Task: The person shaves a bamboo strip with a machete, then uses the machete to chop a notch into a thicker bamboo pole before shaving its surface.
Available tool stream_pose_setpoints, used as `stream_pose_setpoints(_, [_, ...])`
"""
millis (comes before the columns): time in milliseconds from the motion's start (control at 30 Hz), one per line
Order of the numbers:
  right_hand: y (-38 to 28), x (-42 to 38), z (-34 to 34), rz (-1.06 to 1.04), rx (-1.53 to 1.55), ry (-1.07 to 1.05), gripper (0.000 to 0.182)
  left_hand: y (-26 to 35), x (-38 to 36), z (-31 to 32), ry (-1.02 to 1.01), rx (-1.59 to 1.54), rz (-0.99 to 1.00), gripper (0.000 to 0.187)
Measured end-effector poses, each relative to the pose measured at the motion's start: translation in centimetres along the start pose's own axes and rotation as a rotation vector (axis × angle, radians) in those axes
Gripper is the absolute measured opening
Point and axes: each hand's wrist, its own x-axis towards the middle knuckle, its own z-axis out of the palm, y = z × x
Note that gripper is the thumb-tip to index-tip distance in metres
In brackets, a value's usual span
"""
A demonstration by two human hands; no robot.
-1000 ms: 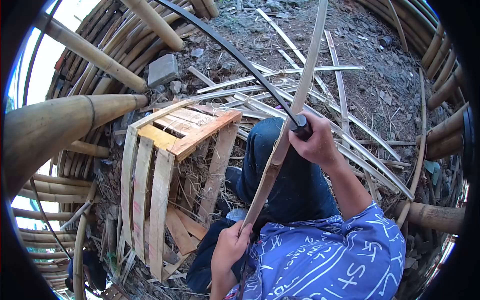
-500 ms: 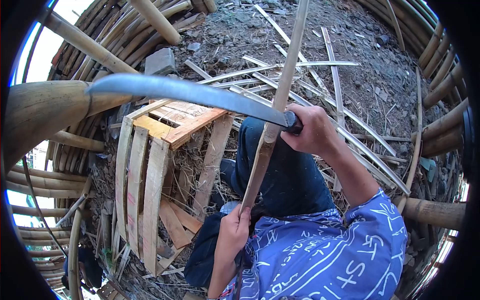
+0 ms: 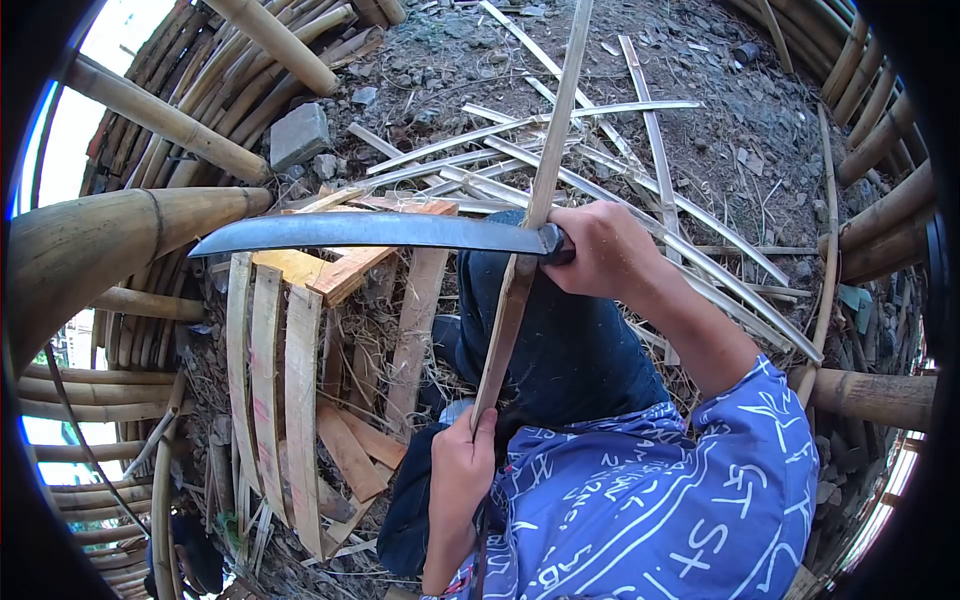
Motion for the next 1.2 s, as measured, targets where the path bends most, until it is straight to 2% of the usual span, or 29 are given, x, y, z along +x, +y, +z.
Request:
stream_pose_setpoints(233, [0.1, 0.4, -0.1, 0.033, -0.071, -0.025, 0.024, 0.6, 0.2, 0.1, -0.026, -0.008, -0.053, 0.033])
stream_pose_setpoints(300, [0.0, 0.6, -0.3, 0.048, -0.108, -0.044, 0.024, 0.5, 0.2, 0.2, 0.015, 0.02, -0.001, 0.034])
stream_pose_setpoints(633, [0.7, 1.2, -0.3, 0.069, -0.229, -0.104, 0.025, 1.1, 0.1, 0.3, 0.032, -0.023, -0.03, 0.036])
stream_pose_setpoints(700, [1.0, 1.2, -0.2, 0.08, -0.266, -0.128, 0.025, 0.4, 0.2, 0.4, 0.022, -0.002, 0.021, 0.036])
stream_pose_setpoints(867, [2.7, 1.6, 0.3, 0.111, -0.363, -0.067, 0.022, 0.9, 0.2, 0.2, 0.012, -0.06, -0.016, 0.036])
stream_pose_setpoints(1200, [4.3, 2.3, 0.5, -0.094, -0.396, 0.058, 0.025, 0.1, 0.0, -0.1, -0.064, -0.114, -0.1, 0.037])
